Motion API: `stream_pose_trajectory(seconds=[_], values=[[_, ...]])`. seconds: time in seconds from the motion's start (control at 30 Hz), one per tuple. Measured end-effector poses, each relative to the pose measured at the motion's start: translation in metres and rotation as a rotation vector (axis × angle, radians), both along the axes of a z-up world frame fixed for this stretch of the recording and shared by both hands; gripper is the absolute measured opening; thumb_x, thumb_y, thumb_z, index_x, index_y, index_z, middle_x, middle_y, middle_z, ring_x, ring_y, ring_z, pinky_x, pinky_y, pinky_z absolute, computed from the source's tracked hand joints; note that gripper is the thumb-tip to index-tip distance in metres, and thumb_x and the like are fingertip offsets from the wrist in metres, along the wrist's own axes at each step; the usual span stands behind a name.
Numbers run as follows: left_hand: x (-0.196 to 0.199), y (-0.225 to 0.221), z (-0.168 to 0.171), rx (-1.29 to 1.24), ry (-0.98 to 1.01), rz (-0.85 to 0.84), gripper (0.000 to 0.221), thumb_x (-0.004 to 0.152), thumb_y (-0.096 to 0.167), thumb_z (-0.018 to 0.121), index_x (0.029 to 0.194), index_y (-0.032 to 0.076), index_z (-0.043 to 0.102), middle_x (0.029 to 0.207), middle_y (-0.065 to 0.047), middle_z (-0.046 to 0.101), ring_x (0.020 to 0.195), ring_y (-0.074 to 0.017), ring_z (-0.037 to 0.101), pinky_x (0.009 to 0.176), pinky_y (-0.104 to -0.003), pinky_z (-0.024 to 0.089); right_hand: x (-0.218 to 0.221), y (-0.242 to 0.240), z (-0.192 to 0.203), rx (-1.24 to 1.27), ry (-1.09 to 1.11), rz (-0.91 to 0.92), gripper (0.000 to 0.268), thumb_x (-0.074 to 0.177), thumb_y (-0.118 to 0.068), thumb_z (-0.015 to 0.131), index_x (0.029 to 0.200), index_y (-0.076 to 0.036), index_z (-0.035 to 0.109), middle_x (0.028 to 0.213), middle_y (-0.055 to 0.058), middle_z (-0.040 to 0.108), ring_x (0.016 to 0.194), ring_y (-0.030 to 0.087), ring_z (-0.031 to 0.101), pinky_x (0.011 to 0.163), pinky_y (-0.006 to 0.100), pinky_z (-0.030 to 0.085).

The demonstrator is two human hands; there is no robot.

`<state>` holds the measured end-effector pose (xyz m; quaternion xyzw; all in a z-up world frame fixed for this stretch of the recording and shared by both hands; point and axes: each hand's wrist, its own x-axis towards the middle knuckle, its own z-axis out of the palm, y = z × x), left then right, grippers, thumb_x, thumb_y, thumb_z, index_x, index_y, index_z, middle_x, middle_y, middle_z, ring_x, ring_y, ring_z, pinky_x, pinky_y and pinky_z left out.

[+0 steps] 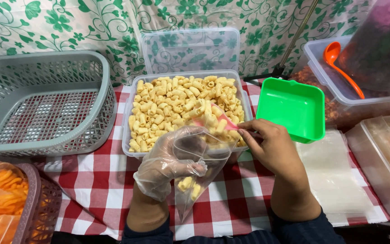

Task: Packing macaroni snacks from a large container into small plastic bags using a scoop and a scale.

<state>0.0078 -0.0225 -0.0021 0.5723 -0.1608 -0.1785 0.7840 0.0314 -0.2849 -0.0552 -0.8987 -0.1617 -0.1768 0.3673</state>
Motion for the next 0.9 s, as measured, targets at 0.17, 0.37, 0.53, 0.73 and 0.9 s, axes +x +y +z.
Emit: stream_pose_trajectory(seconds=[0.17,0.37,0.53,0.73,0.9], values=[[0.001,0.001,-0.004,0.004,0.018,0.027,0.081,0.051,0.01,0.099,0.126,-0.001,0.068,0.085,-0.02,0.072,0.074,-0.0191,0.068,0.076,-0.036,0.063,0.002,-0.001,-0.003,0.005,0.007,0.004,0.013,0.094,-0.017,0.071,0.103,-0.013,0.079,0.083,0.012,0.077,0.083,0.034,0.076,0.076,0.043,0.059],[0.001,0.001,-0.002,0.018,-0.013,0.032,0.081,0.051,0.011,0.099,0.126,-0.002,0.069,0.085,-0.019,0.071,0.073,-0.0187,0.066,0.074,-0.036,0.063,0.004,-0.002,-0.003,0.013,0.011,-0.004,0.013,0.095,-0.019,0.071,0.103,-0.013,0.079,0.084,0.012,0.077,0.084,0.034,0.076,0.077,0.043,0.059],[0.005,0.003,-0.007,0.008,-0.011,0.029,0.08,0.053,0.009,0.099,0.126,-0.002,0.068,0.084,-0.018,0.069,0.073,-0.0179,0.065,0.072,-0.036,0.063,0.005,-0.001,-0.002,0.021,0.034,-0.008,0.013,0.095,-0.019,0.071,0.104,-0.014,0.079,0.084,0.012,0.078,0.085,0.034,0.076,0.078,0.043,0.059],[0.0,0.001,-0.002,-0.022,-0.021,-0.008,0.078,0.056,0.008,0.098,0.127,-0.002,0.067,0.084,-0.018,0.068,0.073,-0.0192,0.065,0.071,-0.036,0.063,0.007,-0.001,-0.001,0.039,0.055,0.002,0.013,0.094,-0.017,0.071,0.103,-0.013,0.079,0.085,0.012,0.078,0.086,0.035,0.076,0.078,0.044,0.059],[0.004,-0.001,0.016,-0.035,-0.062,-0.043,0.079,0.055,0.009,0.098,0.126,-0.003,0.068,0.084,-0.018,0.068,0.076,-0.0198,0.065,0.072,-0.038,0.063,0.011,-0.008,0.006,0.074,0.088,0.004,0.015,0.092,-0.018,0.073,0.104,-0.012,0.08,0.089,0.015,0.079,0.091,0.036,0.076,0.081,0.044,0.06]])
